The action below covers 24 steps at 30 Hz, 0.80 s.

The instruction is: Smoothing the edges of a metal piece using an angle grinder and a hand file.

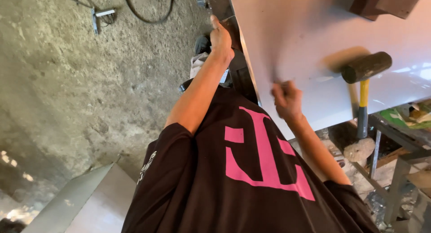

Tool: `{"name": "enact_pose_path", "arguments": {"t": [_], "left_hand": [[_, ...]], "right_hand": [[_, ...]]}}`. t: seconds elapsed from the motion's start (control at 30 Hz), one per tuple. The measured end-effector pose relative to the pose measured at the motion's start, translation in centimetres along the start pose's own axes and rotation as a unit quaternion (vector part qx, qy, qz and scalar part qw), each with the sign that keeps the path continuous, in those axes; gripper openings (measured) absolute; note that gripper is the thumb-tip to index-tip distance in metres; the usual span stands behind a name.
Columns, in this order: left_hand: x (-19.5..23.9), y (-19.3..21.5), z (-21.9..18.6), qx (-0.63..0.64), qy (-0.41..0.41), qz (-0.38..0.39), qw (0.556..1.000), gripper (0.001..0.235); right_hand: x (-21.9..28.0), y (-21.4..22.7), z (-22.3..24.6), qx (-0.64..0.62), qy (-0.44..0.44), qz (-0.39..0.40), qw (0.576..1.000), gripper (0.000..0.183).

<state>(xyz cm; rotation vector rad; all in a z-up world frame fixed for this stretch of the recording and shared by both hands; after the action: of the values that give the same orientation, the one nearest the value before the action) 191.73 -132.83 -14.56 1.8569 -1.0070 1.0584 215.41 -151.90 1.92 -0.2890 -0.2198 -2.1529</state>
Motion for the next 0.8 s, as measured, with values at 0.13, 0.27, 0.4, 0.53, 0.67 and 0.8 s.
{"name": "enact_pose_path", "arguments": {"t": [0.13, 0.27, 0.4, 0.53, 0.67, 0.8], "left_hand": [[-2.4, -2.3, -1.7, 0.126, -0.022, 0.105, 0.986, 0.089], [-2.8, -0.7, -0.5, 0.017, -0.048, 0.024, 0.998, 0.093], [-3.2, -1.3, -0.2, 0.02, -0.086, 0.033, 0.996, 0.095], [-1.7, -0.9, -1.3, 0.018, -0.08, 0.039, 0.996, 0.094], [-3.0, -1.2, -2.2, 0.05, -0.076, 0.066, 0.994, 0.092], [-2.0, -0.1, -0.1, -0.034, -0.042, 0.015, 0.998, 0.092]], "right_hand": [[-2.1, -4.6, 0.8, 0.449, 0.118, 0.148, 0.873, 0.037], [-2.0, -5.0, 3.0, 0.282, -0.094, 0.102, 0.949, 0.036], [-3.1, -4.2, 10.3, -0.027, 0.016, 0.02, 0.999, 0.026], [-2.5, -4.5, 8.6, -0.17, 0.12, 0.039, 0.977, 0.024], [-3.8, -4.0, -1.5, 0.356, -0.035, 0.123, 0.926, 0.038], [-1.7, -4.1, 0.2, 0.318, -0.108, 0.107, 0.936, 0.038]]}}
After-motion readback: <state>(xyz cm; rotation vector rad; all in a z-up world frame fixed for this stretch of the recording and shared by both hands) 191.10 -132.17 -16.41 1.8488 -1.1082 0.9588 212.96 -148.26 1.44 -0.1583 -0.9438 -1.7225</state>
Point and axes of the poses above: each hand's wrist, its own x-axis away from the middle knuckle, its own y-axis out of the back of the hand, z = x × y, the point moved 9 cm from there along -x, towards the middle knuckle, and after that the axes turned 10 degrees about -z, right-handed, at the moved point
